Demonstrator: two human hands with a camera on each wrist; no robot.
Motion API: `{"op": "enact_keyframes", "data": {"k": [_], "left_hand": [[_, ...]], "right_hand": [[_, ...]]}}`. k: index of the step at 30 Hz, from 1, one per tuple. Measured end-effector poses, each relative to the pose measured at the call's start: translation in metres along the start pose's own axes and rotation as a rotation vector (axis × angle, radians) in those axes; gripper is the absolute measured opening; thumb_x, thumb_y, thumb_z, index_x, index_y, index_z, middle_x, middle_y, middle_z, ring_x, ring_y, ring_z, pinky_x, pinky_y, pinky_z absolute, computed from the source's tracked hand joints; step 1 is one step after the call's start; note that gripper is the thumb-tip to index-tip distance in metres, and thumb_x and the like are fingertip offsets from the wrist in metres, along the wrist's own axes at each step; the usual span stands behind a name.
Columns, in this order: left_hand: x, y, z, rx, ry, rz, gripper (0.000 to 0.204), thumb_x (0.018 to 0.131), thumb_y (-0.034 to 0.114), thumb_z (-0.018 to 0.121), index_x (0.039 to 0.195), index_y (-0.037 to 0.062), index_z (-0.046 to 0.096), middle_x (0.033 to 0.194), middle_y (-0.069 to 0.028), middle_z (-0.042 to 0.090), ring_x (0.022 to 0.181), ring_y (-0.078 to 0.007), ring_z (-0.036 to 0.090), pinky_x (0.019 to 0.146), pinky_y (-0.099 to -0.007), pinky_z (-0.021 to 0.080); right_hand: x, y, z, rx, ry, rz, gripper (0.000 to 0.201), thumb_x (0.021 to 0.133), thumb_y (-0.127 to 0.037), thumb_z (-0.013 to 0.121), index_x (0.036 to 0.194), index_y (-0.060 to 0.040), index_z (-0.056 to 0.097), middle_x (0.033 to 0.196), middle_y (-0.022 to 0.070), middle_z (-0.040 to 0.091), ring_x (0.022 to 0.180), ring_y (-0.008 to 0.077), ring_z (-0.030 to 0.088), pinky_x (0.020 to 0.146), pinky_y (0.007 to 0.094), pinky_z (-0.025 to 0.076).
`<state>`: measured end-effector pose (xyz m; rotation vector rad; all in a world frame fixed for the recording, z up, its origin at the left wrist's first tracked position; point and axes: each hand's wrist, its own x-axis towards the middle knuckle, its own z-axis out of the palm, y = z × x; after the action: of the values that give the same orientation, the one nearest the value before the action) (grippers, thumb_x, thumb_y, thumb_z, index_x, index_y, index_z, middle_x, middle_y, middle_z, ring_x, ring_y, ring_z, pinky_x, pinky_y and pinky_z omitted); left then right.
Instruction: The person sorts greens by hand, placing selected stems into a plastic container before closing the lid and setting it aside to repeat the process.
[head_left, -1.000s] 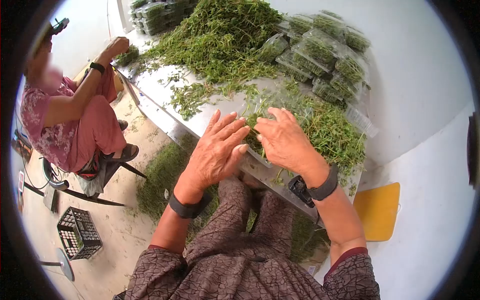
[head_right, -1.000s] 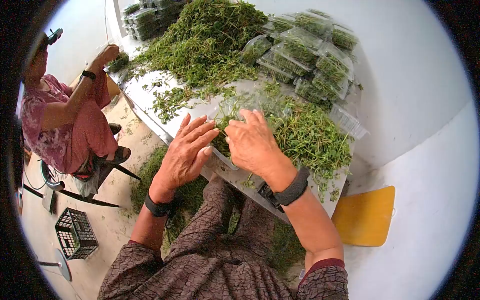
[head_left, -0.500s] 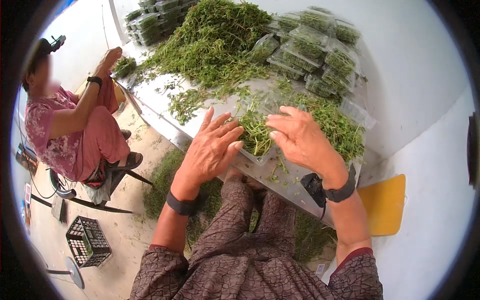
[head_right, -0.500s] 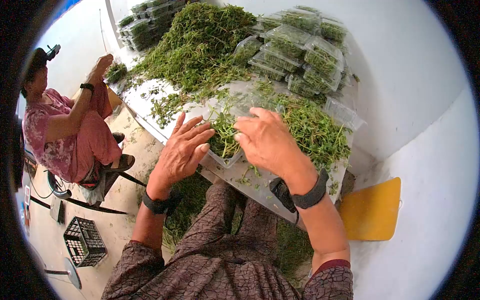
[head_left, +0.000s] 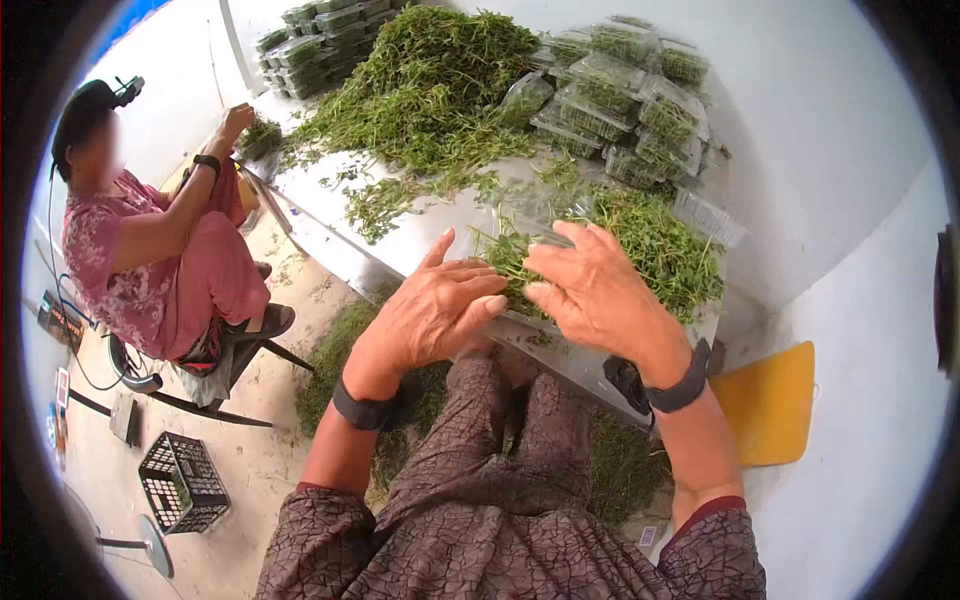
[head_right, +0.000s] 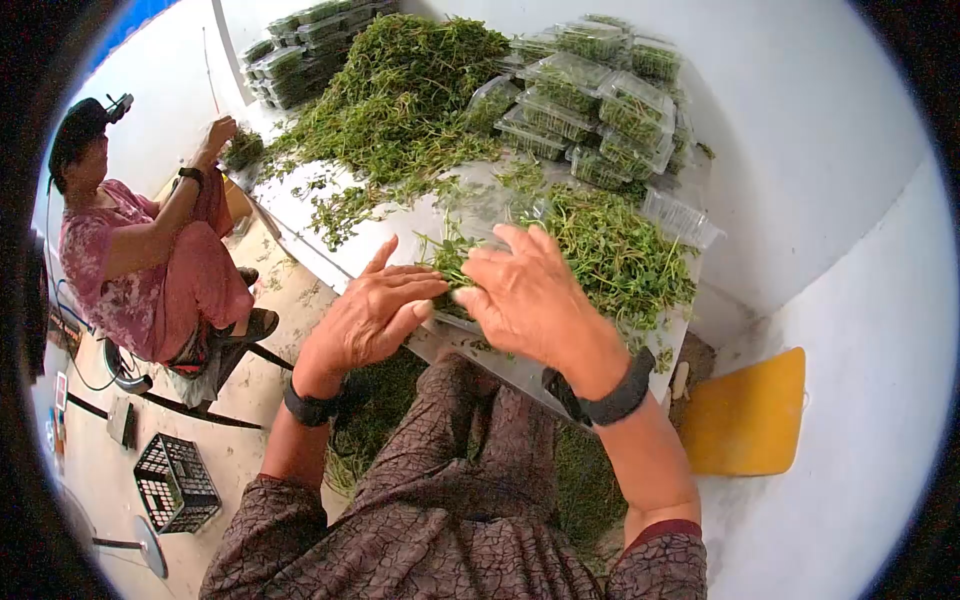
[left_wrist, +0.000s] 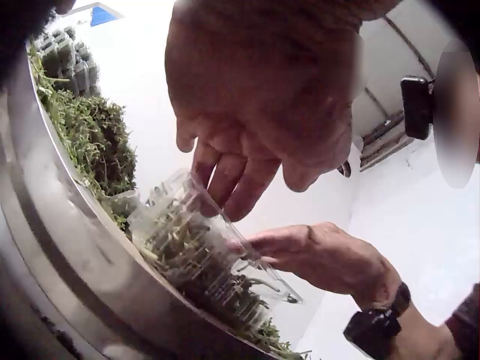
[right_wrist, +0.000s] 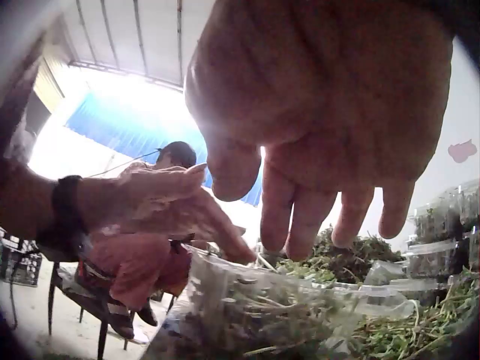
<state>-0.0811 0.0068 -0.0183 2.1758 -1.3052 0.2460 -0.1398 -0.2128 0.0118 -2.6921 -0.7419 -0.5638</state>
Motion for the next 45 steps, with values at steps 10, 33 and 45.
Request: {"op": "enact_keyframes", "data": {"k": [10,33,45], "left_hand": [[0.029,-0.024,-0.004,0.198,0.045,0.11,0.042,0.097,0.031,0.042,0.127,0.0069,0.057,0.142,-0.0157,0.045,0.136,-0.0331,0.036,0.116,-0.0496,0.017],[0.041,-0.025,-0.008,0.105,-0.053,0.103,0.019,0.079,0.002,0.06,0.098,0.001,0.066,0.102,-0.0135,0.064,0.094,-0.033,0.06,0.083,-0.0413,0.049],[0.063,-0.03,0.005,0.234,0.008,0.063,0.011,0.078,0.001,0.061,0.087,-0.0015,0.056,0.08,-0.0143,0.055,0.075,-0.0365,0.057,0.067,-0.0438,0.047]], "right_hand": [[-0.026,-0.024,0.017,0.034,-0.062,0.055,0.039,0.084,-0.028,0.064,0.109,0.0012,0.062,0.12,0.0177,0.059,0.123,0.0361,0.044,0.107,0.0503,0.03],[-0.026,-0.02,0.025,0.041,-0.027,0.095,0.025,0.083,-0.014,0.063,0.103,0.0017,0.063,0.116,0.0151,0.06,0.111,0.0317,0.051,0.106,0.0497,0.03],[-0.021,-0.024,0.024,-0.044,-0.072,0.098,0.026,0.083,-0.014,0.062,0.103,0.0009,0.062,0.116,0.0161,0.06,0.111,0.032,0.051,0.104,0.0507,0.031]]}}
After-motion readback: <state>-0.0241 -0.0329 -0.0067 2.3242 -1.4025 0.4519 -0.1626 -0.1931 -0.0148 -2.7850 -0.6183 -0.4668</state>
